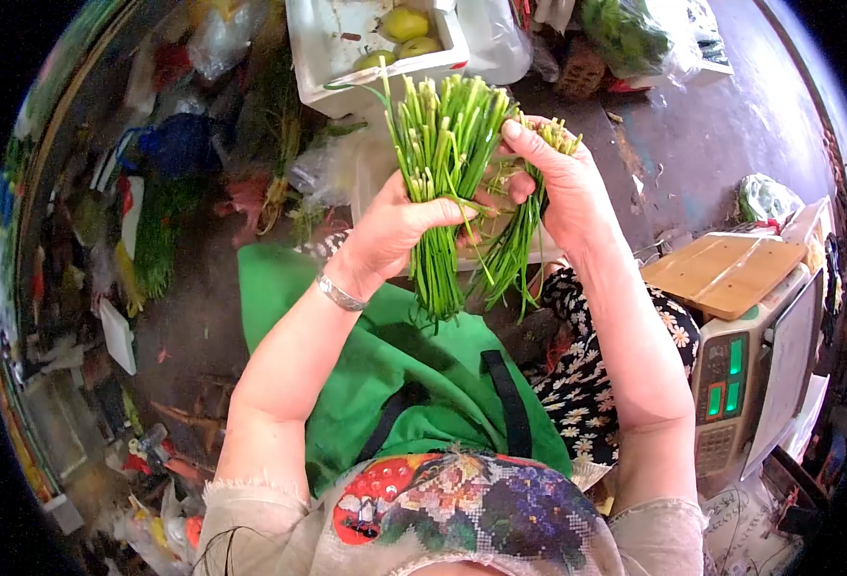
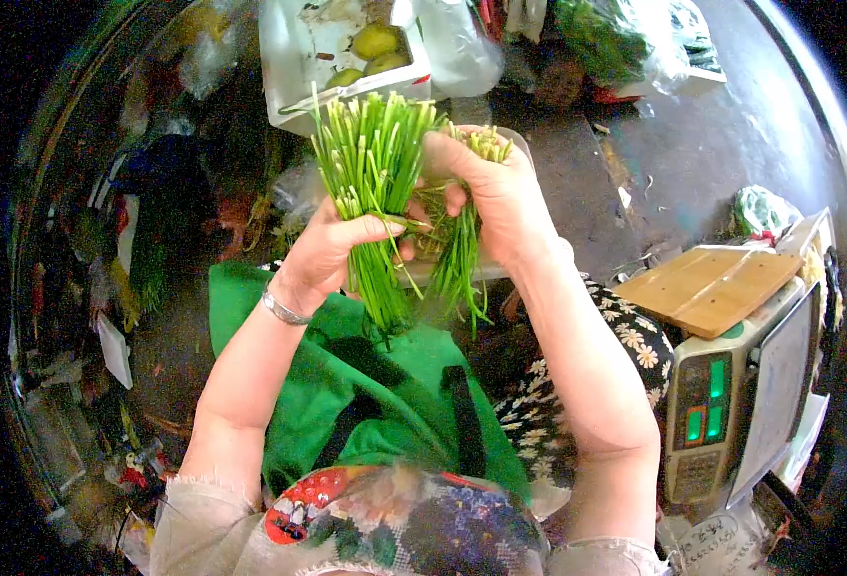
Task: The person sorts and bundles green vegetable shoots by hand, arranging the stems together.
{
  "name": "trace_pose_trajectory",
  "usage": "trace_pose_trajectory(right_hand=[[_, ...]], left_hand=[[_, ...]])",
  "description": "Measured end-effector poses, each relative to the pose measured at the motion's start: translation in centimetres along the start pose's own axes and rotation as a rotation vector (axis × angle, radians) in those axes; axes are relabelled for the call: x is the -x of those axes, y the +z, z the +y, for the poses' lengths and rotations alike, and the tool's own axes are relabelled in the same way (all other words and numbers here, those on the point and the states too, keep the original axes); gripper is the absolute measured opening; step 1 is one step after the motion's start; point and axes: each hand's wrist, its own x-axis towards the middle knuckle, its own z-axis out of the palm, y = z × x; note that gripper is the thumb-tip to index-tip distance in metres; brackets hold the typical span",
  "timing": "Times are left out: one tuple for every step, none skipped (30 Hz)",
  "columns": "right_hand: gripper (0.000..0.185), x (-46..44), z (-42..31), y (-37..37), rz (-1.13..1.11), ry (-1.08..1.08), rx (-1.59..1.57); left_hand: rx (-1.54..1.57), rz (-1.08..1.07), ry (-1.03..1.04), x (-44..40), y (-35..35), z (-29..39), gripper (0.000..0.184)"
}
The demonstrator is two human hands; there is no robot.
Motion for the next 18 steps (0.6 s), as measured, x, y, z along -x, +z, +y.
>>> trace_pose_trajectory(right_hand=[[0.012,0.0,0.0,0.0,0.002,-0.001,-0.001],[0.01,0.0,0.1,0.0,0.012,-0.013,0.031],[0.009,0.0,0.1,-0.1,0.021,-0.025,0.063],[0.009,-0.1,0.2,-0.4,0.022,-0.026,0.062],[0.011,-0.3,0.3,-0.9,0.033,-0.029,0.044],[0.015,-0.4,0.3,-1.1,0.043,-0.033,0.026],[0.014,-0.5,0.3,-1.1,0.074,-0.039,0.024],[0.014,-0.5,0.2,-1.0,0.074,-0.041,0.025],[0.015,-0.5,0.2,-1.0,0.075,-0.048,0.027],[0.015,-0.5,0.1,-1.0,0.077,-0.055,0.029],[0.015,-0.5,0.1,-0.9,0.077,-0.055,0.029],[0.016,-0.4,0.1,-0.9,0.069,-0.051,0.033],[0.017,-0.4,0.1,-0.9,0.06,-0.047,0.037],[0.017,-0.5,0.1,-0.9,0.06,-0.048,0.037],[0.018,-0.5,0.1,-0.9,0.036,-0.045,0.021],[0.019,-0.5,0.1,-0.9,0.01,-0.042,0.006],[0.019,-0.5,0.1,-0.9,0.01,-0.043,0.007],[0.019,-0.5,0.0,-0.8,0.001,-0.04,0.01]], left_hand=[[-0.001,-0.002,-0.001,0.0,0.1,0.0,0.038],[-0.016,0.034,-0.012,0.0,0.1,-0.1,0.037],[-0.031,0.071,-0.023,-0.1,0.0,-0.1,0.036],[-0.045,0.109,-0.034,-0.1,0.0,-0.2,0.035],[-0.027,0.173,0.007,-0.3,-0.3,-0.5,0.033],[-0.027,0.172,0.007,-0.3,-0.4,-0.4,0.033],[-0.038,0.216,0.009,-0.3,-0.7,-0.2,0.037],[-0.049,0.259,0.011,-0.3,-0.8,0.0,0.042],[-0.046,0.282,0.048,-0.4,-0.8,-0.3,0.043],[-0.046,0.281,0.049,-0.4,-0.9,-0.5,0.043],[-0.042,0.263,0.069,-0.4,-1.0,-0.6,0.043],[-0.039,0.246,0.089,-0.3,-1.1,-0.6,0.043],[-0.039,0.252,0.081,-0.3,-1.0,-0.5,0.044],[-0.039,0.252,0.081,-0.2,-1.0,-0.5,0.044],[-0.04,0.278,0.074,-0.2,-0.9,-0.5,0.044],[-0.041,0.304,0.067,-0.2,-0.9,-0.5,0.045],[-0.041,0.304,0.068,-0.2,-0.9,-0.5,0.045],[-0.039,0.301,0.073,-0.2,-0.9,-0.5,0.045]])
